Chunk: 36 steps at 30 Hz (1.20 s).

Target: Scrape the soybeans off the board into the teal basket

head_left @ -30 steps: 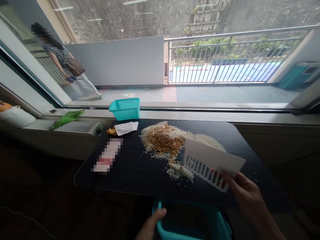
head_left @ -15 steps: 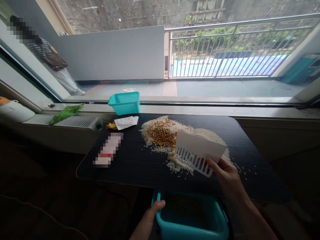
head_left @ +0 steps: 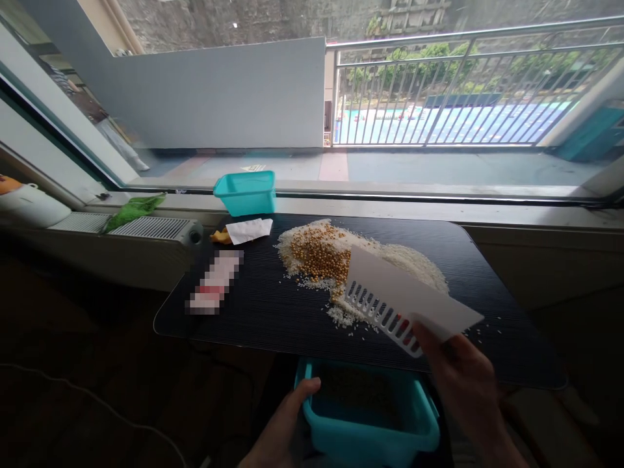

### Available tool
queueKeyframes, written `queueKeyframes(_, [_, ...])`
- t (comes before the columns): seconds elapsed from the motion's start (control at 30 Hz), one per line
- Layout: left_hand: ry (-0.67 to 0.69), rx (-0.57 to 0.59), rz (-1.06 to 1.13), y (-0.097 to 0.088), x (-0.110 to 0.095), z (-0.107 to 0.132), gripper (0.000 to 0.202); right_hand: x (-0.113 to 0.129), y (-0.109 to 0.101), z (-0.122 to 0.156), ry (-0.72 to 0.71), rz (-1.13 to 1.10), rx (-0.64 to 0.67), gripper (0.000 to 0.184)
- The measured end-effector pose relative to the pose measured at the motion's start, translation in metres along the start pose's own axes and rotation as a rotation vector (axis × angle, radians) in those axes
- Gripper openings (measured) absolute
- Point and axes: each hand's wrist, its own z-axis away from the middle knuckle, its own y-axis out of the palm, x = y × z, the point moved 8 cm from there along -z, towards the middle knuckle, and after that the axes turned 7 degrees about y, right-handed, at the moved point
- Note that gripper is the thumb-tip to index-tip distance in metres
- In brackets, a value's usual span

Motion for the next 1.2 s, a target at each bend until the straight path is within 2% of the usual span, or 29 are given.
queueKeyframes(0.1, [-0.006, 0.002, -0.012, -0.002, 0.002, -0.002, 0.06, -0.011, 0.012, 0.024, -0.03, -0.016, 0.058, 0.034])
queueKeyframes(0.23, [0.049, -0.001, -0.013, -0.001, -0.002, -0.003, 0.061, -0.017, 0.038, 0.04, -0.094, -0.038, 0.187, 0.03])
queueKeyframes(0.33, [0.123, -0.01, -0.033, 0.0, -0.01, -0.001, 0.061, -0.016, 0.042, 0.042, -0.161, 0.018, 0.171, 0.026])
queueKeyframes(0.5, [0.141, -0.055, -0.074, -0.001, -0.017, 0.007, 0.053, -0.017, 0.029, 0.042, -0.266, 0.159, 0.087, 0.021])
queueKeyframes(0.7, [0.119, -0.039, -0.059, 0.004, -0.013, 0.01, 0.048, -0.031, 0.005, 0.037, -0.285, 0.188, -0.059, 0.026])
queueKeyframes(0.83, [0.118, -0.072, -0.067, 0.002, -0.011, 0.009, 0.048, -0.035, -0.003, 0.031, -0.256, 0.22, -0.087, 0.024])
queueKeyframes(1.03, [0.082, -0.06, -0.057, 0.007, -0.008, 0.008, 0.045, -0.024, -0.017, 0.01, -0.272, 0.294, -0.162, 0.032])
queueKeyframes(1.2, [0.088, -0.097, -0.065, 0.012, -0.011, 0.011, 0.046, -0.023, -0.034, -0.013, -0.288, 0.305, -0.259, 0.04])
